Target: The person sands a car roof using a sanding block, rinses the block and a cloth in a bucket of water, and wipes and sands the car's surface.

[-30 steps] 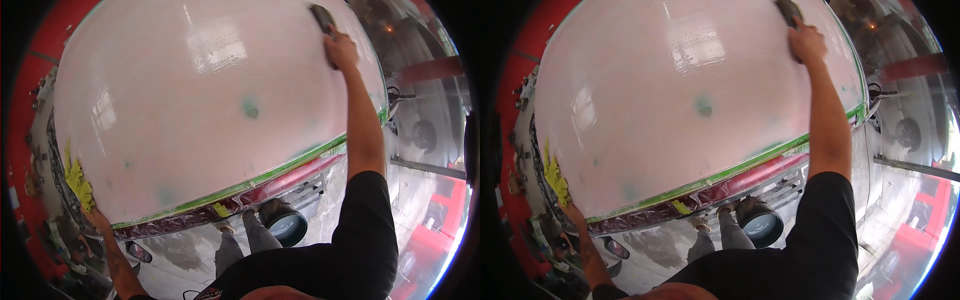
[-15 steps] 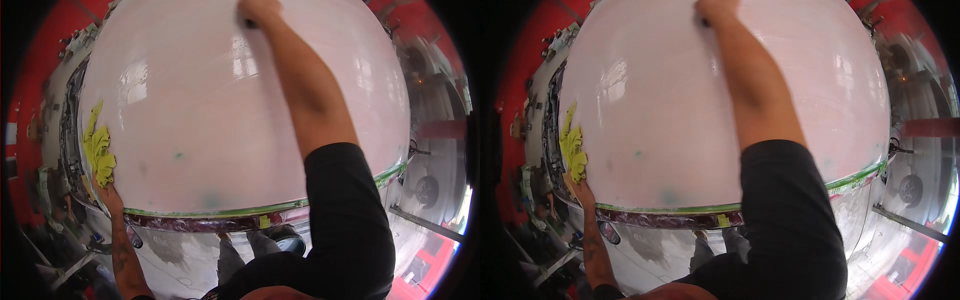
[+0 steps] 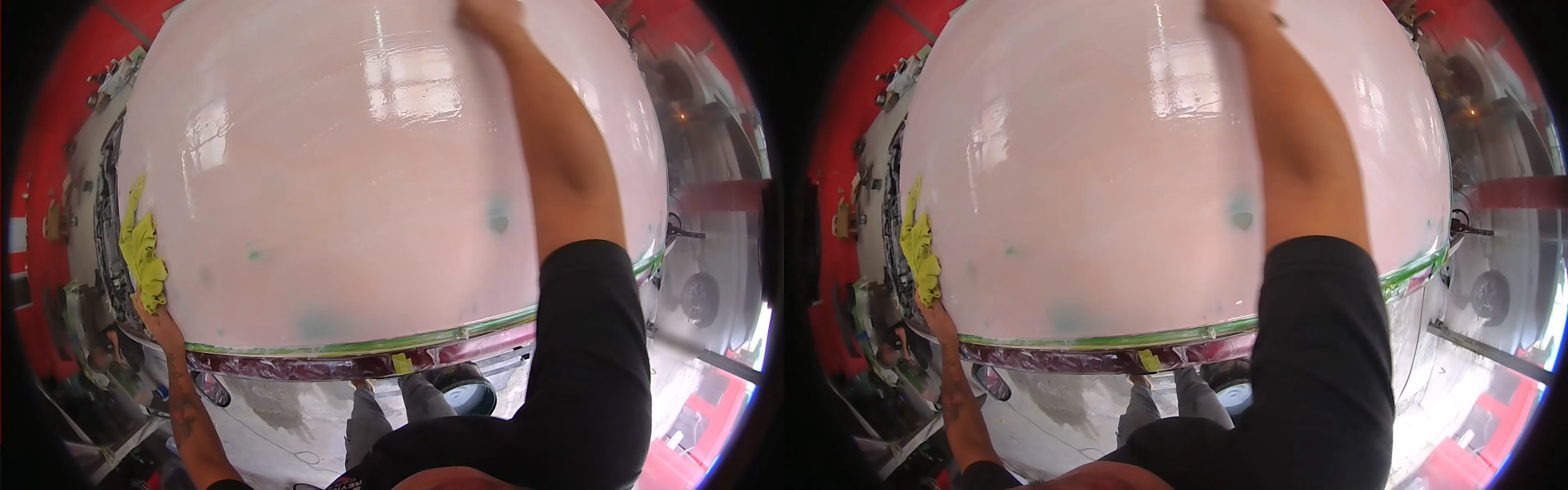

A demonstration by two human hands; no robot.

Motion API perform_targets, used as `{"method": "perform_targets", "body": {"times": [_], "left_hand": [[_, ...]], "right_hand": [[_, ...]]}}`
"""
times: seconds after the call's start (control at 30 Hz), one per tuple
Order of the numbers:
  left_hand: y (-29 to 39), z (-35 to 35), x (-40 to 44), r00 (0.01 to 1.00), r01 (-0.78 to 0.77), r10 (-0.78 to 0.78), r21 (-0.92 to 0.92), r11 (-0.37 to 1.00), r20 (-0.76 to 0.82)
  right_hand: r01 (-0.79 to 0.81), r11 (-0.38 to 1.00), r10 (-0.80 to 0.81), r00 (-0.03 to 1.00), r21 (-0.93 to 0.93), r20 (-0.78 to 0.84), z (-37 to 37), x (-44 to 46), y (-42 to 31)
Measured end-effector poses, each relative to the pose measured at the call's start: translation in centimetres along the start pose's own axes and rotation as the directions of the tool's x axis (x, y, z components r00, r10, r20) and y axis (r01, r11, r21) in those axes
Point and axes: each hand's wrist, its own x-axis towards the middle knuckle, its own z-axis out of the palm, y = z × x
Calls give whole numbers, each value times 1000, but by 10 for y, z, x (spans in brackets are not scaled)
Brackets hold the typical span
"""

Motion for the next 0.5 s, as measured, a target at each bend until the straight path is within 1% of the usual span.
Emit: {"method": "perform_targets", "body": {"times": [0.03, 0.07, 0.1, 0.13, 0.17, 0.2, 0.23, 0.27, 0.3, 0.33, 0.37, 0.4, 0.47, 0.5], "left_hand": [[-4, -1, 0, 1000, 10, -10, -40, 999, -14], [-6, 1, 2, 999, 18, -21, -83, 996, -28], [-4, 4, 3, 999, 19, -21, -86, 996, -25], [3, 5, 2, 999, 28, -31, -81, 996, -32], [10, 4, 2, 998, 39, -42, -75, 996, -39], [18, 3, 1, 997, 52, -56, -77, 996, -45], [28, 6, -1, 999, 42, -43, -43, 998, -26], [33, 3, -2, 1000, 28, -28, -1, 1000, 7], [29, 1, -5, 999, 42, -42, 6, 999, -6], [22, 7, -2, 1000, 21, -22, -82, 996, -10], [19, 11, -2, 1000, 4, -5, -168, 986, -9], [24, 11, -2, 1000, 14, -17, -168, 986, -15], [39, 8, -2, 1000, 14, -12, -186, 983, 14], [44, 8, -3, 1000, 31, -31, -181, 983, 2]], "right_hand": [[-84, 996, 79, 990, -41, -119, 16, -8, 57], [-161, 983, 159, 987, -92, -25, 36, -3, 120], [-284, 953, 286, 958, -101, 3, 35, -19, 170], [-344, 931, 345, 939, -123, -11, 42, -40, 221], [-450, 879, 461, 886, -157, 45, 49, -55, 271], [-558, 808, 580, 809, -190, 91, 47, -70, 298], [-590, 779, 618, 780, -214, 97, 53, -68, 319], [-568, 796, 595, 798, -207, 97, 56, -51, 303], [-533, 821, 561, 820, -204, 115, 60, -37, 287], [-505, 841, 532, 838, -195, 123, 60, -20, 274], [-469, 876, 480, 870, -112, 110, 45, -4, 208], [-440, 897, 443, 893, -48, 78, 40, 16, 141], [-172, 982, 170, 985, 73, 33, 28, 34, -13], [-52, 989, 34, 991, 139, 133, 4, 24, -98]]}}
